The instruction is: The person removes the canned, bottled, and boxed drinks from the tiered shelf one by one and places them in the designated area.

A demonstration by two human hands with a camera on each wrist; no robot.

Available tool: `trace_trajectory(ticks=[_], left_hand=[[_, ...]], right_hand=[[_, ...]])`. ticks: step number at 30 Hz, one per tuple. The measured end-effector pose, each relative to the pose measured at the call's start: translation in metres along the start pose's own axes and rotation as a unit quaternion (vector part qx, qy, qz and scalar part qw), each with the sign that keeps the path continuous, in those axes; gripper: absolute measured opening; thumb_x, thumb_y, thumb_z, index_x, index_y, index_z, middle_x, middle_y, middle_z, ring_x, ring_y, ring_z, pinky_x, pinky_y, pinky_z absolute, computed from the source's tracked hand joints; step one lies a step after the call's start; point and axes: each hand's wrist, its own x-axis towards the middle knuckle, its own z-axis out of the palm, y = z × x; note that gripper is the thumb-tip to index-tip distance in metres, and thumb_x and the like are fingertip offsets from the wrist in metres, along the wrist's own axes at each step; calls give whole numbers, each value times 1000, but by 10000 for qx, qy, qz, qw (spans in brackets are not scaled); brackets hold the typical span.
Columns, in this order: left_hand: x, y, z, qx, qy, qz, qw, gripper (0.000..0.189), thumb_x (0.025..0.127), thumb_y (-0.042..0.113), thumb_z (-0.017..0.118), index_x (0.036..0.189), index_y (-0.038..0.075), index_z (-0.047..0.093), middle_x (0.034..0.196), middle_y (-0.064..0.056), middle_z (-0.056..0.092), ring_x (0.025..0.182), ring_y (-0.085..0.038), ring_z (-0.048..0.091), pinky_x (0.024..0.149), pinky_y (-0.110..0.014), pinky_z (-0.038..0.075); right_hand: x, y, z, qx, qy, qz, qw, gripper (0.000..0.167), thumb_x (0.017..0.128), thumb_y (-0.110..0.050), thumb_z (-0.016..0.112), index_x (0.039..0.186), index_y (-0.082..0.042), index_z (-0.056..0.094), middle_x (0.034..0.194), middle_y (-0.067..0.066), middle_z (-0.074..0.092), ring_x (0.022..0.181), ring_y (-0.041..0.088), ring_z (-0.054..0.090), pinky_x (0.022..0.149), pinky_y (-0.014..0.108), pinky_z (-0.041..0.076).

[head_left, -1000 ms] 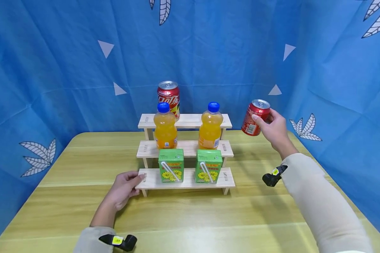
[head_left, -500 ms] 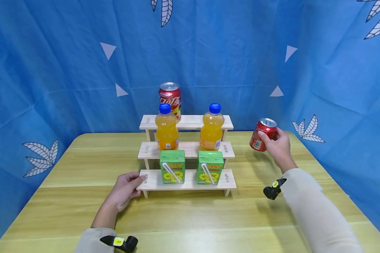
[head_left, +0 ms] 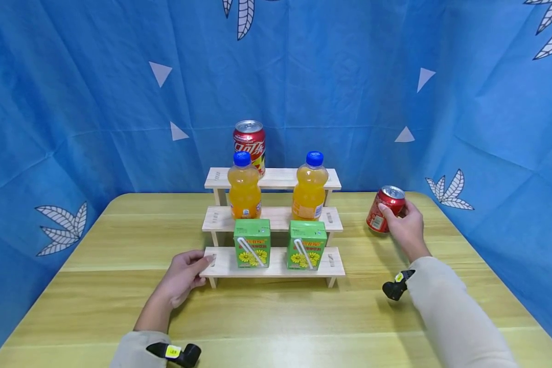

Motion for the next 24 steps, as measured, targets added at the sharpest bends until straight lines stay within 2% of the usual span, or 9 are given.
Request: trace_trajectory(ticks=[7,12,19,24], left_hand=[[-1,0,1,-38,-41,16,10000,42,95,18,56,125,-11,46,89,-6,58,67,-8,55,54,-16,48],[-1,1,1,-45,-45,-8,10000,44,95,19,56,126,-10,45,89,-6,59,67,-9,55,54,-16,48],[-1,1,0,-67,-58,-30,10000,41,96,17,56,125,-10,46,90,-7,59,68,-9,55,54,-17,49],[-1,1,0,-112,-35,-47,9999,41,95,16,56,125,-10,46,90,-6,59,69,-9,55,54,-17,49]], right_hand=[[-1,4,3,90,87,159,9998,77,88,-47,60,144,-2,32,137,21,47,125,32,45,104,46,40],[-2,7,5,52,107,177,9998,76,88,-47,60,143,-2,34,136,21,48,123,32,46,103,47,40],[-5,10,6,173,-2,276,9995,81,87,-49,60,146,-3,28,140,21,44,127,34,43,105,48,38],[-5,11,9,149,72,246,9996,80,87,-48,61,145,-3,29,140,21,44,127,34,43,105,48,38]])
